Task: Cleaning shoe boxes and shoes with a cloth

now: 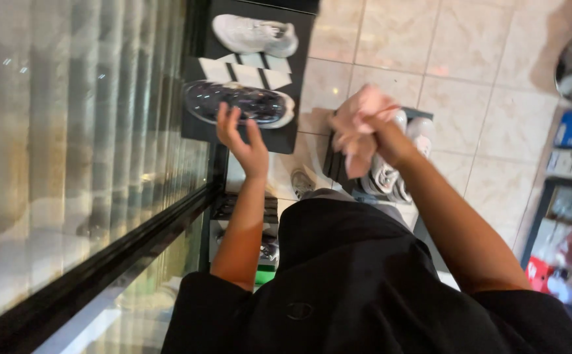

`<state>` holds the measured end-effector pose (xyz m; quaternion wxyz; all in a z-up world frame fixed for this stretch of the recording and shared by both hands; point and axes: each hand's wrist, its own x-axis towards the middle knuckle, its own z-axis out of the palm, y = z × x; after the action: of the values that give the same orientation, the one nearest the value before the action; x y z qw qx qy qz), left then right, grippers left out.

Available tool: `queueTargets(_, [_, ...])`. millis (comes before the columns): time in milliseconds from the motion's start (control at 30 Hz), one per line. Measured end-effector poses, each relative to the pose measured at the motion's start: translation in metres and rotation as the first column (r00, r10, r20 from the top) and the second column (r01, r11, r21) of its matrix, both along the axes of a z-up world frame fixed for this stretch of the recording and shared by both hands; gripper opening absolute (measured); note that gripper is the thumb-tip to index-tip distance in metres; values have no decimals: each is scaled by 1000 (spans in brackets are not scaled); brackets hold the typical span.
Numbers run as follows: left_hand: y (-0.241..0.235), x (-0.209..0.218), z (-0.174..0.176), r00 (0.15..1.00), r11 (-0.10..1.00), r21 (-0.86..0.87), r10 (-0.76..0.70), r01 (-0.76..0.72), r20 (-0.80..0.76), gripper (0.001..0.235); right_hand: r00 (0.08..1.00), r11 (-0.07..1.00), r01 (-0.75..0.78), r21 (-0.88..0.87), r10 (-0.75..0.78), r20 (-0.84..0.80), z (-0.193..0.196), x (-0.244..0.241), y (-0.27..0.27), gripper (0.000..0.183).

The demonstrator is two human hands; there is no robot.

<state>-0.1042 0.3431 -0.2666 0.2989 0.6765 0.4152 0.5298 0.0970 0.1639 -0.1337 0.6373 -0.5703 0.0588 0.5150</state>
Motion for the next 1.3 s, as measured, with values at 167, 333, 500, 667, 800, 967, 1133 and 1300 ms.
queueTargets(167, [-84, 53, 53, 884, 882, 140, -462, 450, 70, 14, 926, 945, 309, 112, -325, 190, 9, 48, -93, 31])
queueTargets(333, [-165, 107, 14, 577, 563, -180, -816, 807, 31, 21, 815, 864, 499, 71, -495, 300, -38, 67, -208, 38])
queueTargets(500, [-245, 140, -69, 397, 381, -350, -917, 856, -28, 34, 766, 787, 615, -53, -579, 279, -42, 54, -266, 35])
queueTargets(667, [-293, 161, -140, 280, 447, -713, -894, 539, -349, 56, 810, 804, 578, -141, -544, 217, -62, 70, -310, 41])
queueTargets(800, [-344, 181, -204, 258, 496, -770, -868, 402, -424, 44, 880, 850, 474, -228, -452, 142, -124, 89, -364, 40])
queueTargets(967, [-408, 219, -102, 130, 461, -855, -887, 239, -442, 79, 929, 901, 357, -245, -371, -9, -138, 109, -392, 58])
queueTargets(1133, [-448, 234, -164, 225, 741, -552, -654, 383, -722, 81, 968, 927, 200, -319, -237, -82, -198, 121, -446, 57])
queueTargets(1300, [-452, 246, -138, 205, 712, -657, -701, 247, -683, 85, 971, 938, 134, -321, -189, -148, -194, 127, -441, 53])
